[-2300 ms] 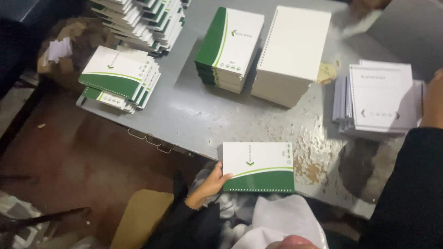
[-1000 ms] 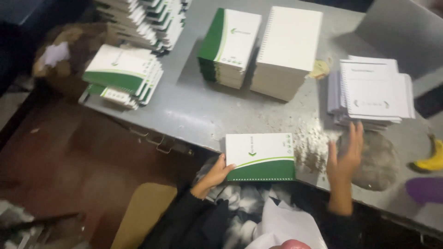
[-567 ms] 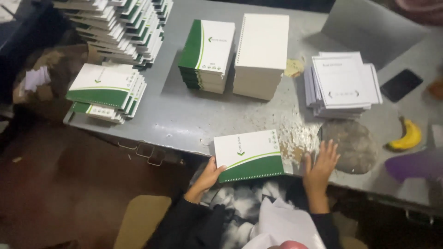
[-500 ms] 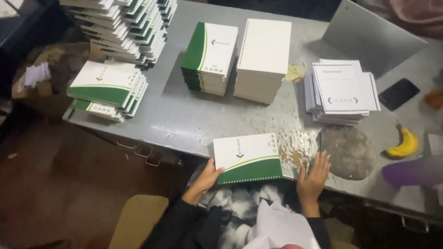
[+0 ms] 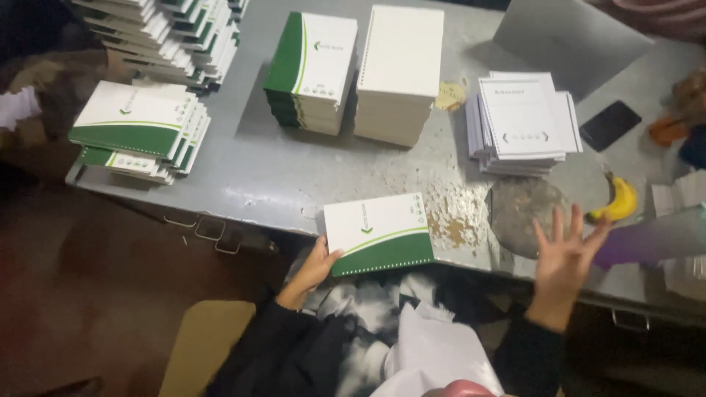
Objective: Manually aligning notebook covers with stacks of paper and stacking them for further processing.
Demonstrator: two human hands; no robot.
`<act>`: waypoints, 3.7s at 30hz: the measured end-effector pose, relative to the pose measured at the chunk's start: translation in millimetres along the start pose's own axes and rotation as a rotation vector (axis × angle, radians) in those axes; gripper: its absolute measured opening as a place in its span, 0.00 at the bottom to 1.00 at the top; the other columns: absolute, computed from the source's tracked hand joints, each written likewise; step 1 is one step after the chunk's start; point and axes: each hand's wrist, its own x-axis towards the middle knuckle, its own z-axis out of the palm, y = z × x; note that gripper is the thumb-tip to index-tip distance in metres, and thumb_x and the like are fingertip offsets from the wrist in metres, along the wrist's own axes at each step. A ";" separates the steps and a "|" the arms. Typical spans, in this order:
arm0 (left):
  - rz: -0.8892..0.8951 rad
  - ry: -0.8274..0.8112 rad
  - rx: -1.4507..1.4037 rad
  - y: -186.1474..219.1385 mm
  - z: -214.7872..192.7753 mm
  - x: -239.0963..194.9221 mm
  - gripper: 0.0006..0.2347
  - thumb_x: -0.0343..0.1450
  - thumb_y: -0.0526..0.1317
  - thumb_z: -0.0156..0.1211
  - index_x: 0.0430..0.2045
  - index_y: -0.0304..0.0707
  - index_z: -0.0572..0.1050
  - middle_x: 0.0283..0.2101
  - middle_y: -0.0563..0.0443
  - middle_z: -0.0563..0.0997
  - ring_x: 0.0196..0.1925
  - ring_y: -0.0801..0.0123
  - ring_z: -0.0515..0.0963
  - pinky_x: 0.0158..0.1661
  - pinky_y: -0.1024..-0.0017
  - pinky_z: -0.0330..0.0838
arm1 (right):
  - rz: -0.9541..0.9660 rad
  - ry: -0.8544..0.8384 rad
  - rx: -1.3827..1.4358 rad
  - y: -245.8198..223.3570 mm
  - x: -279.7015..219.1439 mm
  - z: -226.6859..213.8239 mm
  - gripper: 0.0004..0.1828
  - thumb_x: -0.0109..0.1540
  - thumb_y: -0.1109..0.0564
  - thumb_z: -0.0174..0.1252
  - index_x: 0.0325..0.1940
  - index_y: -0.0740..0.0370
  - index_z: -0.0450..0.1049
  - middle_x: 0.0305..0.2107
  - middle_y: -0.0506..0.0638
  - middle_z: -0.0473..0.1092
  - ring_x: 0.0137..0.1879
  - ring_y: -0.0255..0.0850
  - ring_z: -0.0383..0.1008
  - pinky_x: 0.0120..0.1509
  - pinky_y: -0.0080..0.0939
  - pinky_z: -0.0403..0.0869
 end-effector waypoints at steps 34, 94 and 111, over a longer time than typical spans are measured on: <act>0.205 0.060 -0.019 -40.1 -2.0 11.5 0.25 0.72 0.31 0.61 0.63 0.22 0.60 0.59 0.30 0.71 0.65 0.52 0.70 0.62 0.53 0.67 | -0.061 -0.266 -1.965 99.1 -87.1 -79.8 0.16 0.75 0.59 0.47 0.64 0.71 0.70 0.53 0.68 0.71 0.62 0.63 0.71 0.68 0.60 0.67; 0.029 -0.434 0.014 225.8 -163.8 -151.1 0.16 0.74 0.37 0.62 0.52 0.30 0.67 0.28 0.55 0.82 0.15 0.86 0.74 0.12 0.89 0.63 | 1.933 -0.969 -1.025 385.4 -29.0 73.3 0.24 0.56 0.65 0.63 0.57 0.75 0.78 0.29 0.69 0.83 0.32 0.50 0.85 0.32 0.51 0.83; 0.536 0.134 -1.057 214.9 -321.6 -68.8 0.36 0.69 0.72 0.46 0.54 0.36 0.76 0.55 0.41 0.81 0.58 0.48 0.81 0.62 0.53 0.73 | 1.364 -0.325 -1.004 653.2 -76.9 -33.8 0.25 0.63 0.56 0.69 0.58 0.74 0.73 0.45 0.68 0.75 0.52 0.55 0.80 0.55 0.60 0.79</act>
